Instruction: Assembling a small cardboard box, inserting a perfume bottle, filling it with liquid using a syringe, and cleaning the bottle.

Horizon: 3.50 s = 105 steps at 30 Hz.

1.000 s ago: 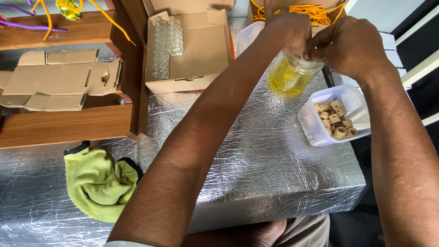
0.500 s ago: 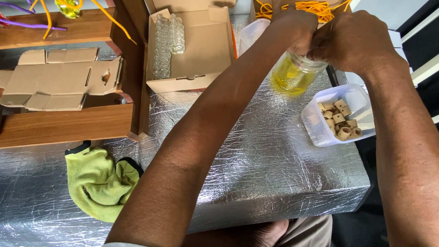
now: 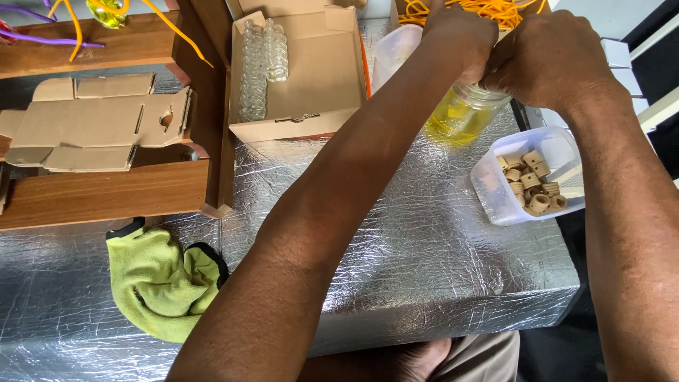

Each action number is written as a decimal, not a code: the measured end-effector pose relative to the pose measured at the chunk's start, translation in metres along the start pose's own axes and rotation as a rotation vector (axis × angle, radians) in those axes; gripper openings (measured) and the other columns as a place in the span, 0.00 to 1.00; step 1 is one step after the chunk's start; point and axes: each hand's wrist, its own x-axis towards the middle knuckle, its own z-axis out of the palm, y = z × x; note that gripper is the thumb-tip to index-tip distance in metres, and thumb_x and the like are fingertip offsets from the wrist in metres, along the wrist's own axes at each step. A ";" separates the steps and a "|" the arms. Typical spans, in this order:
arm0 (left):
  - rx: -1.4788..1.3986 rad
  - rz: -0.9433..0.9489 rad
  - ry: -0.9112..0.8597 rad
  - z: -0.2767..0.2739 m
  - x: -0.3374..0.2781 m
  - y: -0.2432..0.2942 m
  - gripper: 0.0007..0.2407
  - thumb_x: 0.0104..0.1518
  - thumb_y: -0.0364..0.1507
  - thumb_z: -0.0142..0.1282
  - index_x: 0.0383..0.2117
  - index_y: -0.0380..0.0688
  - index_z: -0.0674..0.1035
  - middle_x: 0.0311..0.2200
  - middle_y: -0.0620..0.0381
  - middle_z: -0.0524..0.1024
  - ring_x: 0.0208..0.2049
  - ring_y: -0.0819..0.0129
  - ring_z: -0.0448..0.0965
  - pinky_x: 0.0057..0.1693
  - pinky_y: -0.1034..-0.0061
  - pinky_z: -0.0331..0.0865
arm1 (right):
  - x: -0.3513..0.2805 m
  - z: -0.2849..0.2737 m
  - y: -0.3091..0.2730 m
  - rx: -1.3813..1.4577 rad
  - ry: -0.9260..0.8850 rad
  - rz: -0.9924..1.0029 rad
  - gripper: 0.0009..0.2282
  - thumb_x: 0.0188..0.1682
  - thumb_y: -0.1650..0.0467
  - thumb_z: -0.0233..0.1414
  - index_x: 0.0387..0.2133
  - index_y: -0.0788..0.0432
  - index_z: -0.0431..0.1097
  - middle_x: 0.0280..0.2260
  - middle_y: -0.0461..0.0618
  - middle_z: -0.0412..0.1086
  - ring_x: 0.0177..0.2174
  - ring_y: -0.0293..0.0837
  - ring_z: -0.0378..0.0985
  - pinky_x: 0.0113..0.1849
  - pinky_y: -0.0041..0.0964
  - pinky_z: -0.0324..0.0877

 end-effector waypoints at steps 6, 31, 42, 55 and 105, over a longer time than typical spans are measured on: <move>-0.023 0.010 0.083 0.012 0.005 0.000 0.16 0.55 0.45 0.66 0.48 0.65 0.78 0.46 0.69 0.79 0.54 0.58 0.77 0.64 0.49 0.61 | -0.006 0.003 0.006 0.228 0.026 -0.030 0.13 0.42 0.69 0.66 0.41 0.57 0.84 0.38 0.49 0.81 0.34 0.51 0.84 0.33 0.44 0.73; -0.100 0.029 -0.056 -0.027 -0.034 -0.009 0.13 0.57 0.40 0.63 0.47 0.63 0.77 0.47 0.70 0.79 0.60 0.62 0.71 0.66 0.43 0.38 | -0.024 0.004 0.020 0.325 0.235 -0.052 0.08 0.43 0.75 0.60 0.35 0.58 0.84 0.33 0.50 0.80 0.33 0.46 0.82 0.41 0.42 0.74; -0.823 0.169 0.095 -0.022 -0.025 -0.038 0.15 0.60 0.45 0.53 0.29 0.58 0.91 0.23 0.67 0.75 0.28 0.76 0.69 0.39 0.73 0.59 | -0.057 -0.025 0.025 0.904 0.425 0.029 0.00 0.67 0.86 0.59 0.46 0.79 0.77 0.33 0.65 0.76 0.31 0.47 0.82 0.35 0.34 0.81; -0.858 0.474 0.291 -0.011 -0.022 -0.037 0.05 0.48 0.36 0.73 0.26 0.54 0.91 0.27 0.72 0.89 0.33 0.83 0.85 0.45 0.76 0.73 | -0.046 -0.007 0.023 0.825 0.435 0.009 0.02 0.66 0.85 0.64 0.45 0.74 0.80 0.32 0.60 0.76 0.30 0.45 0.82 0.27 0.29 0.70; -0.541 0.161 -0.100 -0.014 0.000 -0.026 0.21 0.56 0.56 0.65 0.20 0.55 0.79 0.24 0.71 0.77 0.28 0.75 0.74 0.39 0.75 0.66 | -0.036 0.012 0.027 0.586 0.429 -0.086 0.06 0.56 0.82 0.63 0.44 0.70 0.83 0.35 0.56 0.79 0.35 0.41 0.80 0.38 0.37 0.73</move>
